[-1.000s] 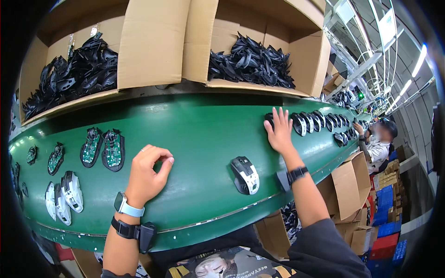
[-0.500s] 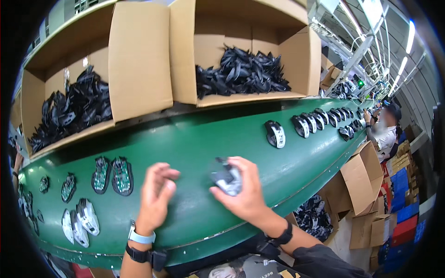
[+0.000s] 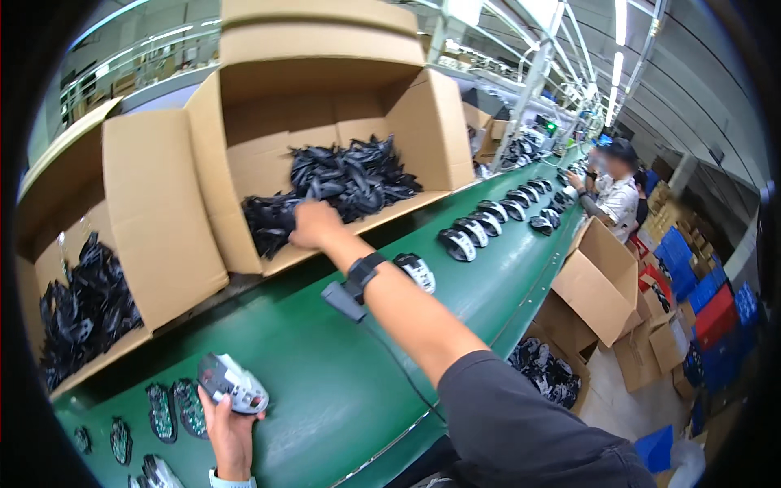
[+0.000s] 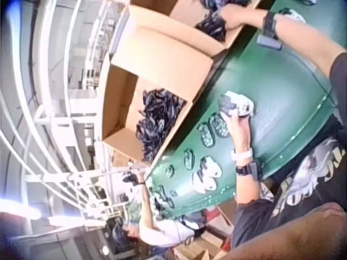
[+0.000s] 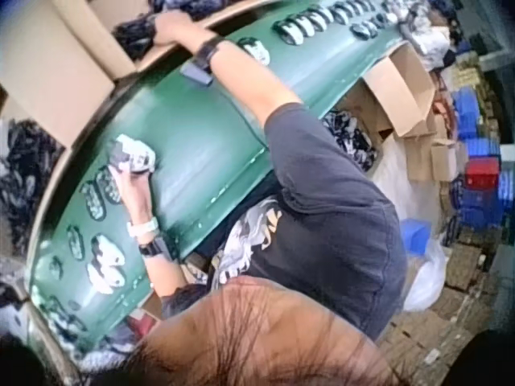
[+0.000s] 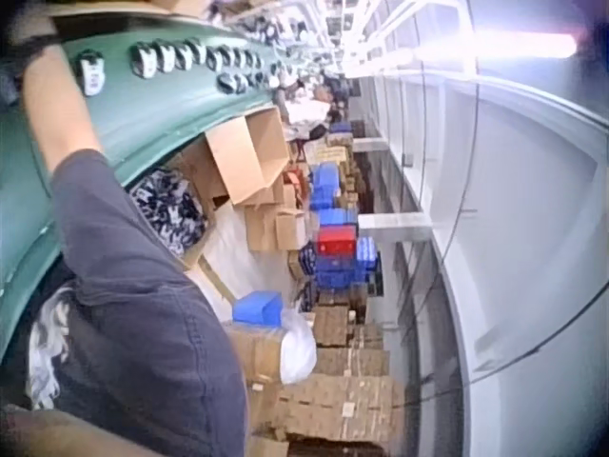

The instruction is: The person assembles computer mice on a green workbench by hand. They pick up a white mouse shell, insert a black plastic component, and place the assembled unit on the table. The process is repeated for multiple units, with the person occasionally retrieving parts from a cardboard box.

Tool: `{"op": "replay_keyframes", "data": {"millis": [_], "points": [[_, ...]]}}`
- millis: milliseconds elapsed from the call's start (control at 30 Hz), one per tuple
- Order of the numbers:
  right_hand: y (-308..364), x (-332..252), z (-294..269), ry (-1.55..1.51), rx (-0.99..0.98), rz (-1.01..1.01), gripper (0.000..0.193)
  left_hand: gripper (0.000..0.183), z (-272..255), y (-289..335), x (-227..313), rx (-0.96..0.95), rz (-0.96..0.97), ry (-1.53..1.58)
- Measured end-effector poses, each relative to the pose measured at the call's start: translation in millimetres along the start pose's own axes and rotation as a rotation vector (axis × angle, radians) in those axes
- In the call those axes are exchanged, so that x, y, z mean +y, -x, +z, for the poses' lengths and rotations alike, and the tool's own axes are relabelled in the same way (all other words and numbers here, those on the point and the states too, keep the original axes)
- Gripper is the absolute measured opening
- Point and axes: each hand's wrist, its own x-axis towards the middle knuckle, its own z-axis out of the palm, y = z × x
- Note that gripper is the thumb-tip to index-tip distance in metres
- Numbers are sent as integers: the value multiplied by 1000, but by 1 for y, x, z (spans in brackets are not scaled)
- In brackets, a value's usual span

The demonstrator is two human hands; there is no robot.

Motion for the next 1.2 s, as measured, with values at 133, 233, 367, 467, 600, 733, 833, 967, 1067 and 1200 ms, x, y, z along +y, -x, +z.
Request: {"op": "replay_keyframes", "data": {"millis": [133,233,367,467,600,733,833,967,1067,1200], "points": [[0,0,3,-104,142,-40,14,47,-18,-6,-11,-24,30,-37],[3,2,3,-9,396,-123,16,37,-29,-11,-16,-21,0,-59],[20,24,-10,-492,598,-175,15,42,-10,-13,-16,-14,-79,-35],[77,-17,-28,-1142,393,-311,17,35,-1,5,-9,138,45,-227],[175,-20,-19,-1289,-87,-341,18,39,-16,-7,-35,6,-109,-6],[217,-25,10,-1810,-541,-125,23,38,12,-27,-48,-175,-120,229],[226,-31,20,-1986,-732,-60,22,37,19,-21,-60,-168,-19,148],[223,-15,11,-1676,-504,-295,16,44,38,-19,-57,-78,-105,183],[209,7,-6,-1466,-474,-466,14,45,32,-19,-56,-118,-165,177],[203,16,-7,-1331,-429,-479,9,58,37,-21,-48,-191,-273,84]]}}
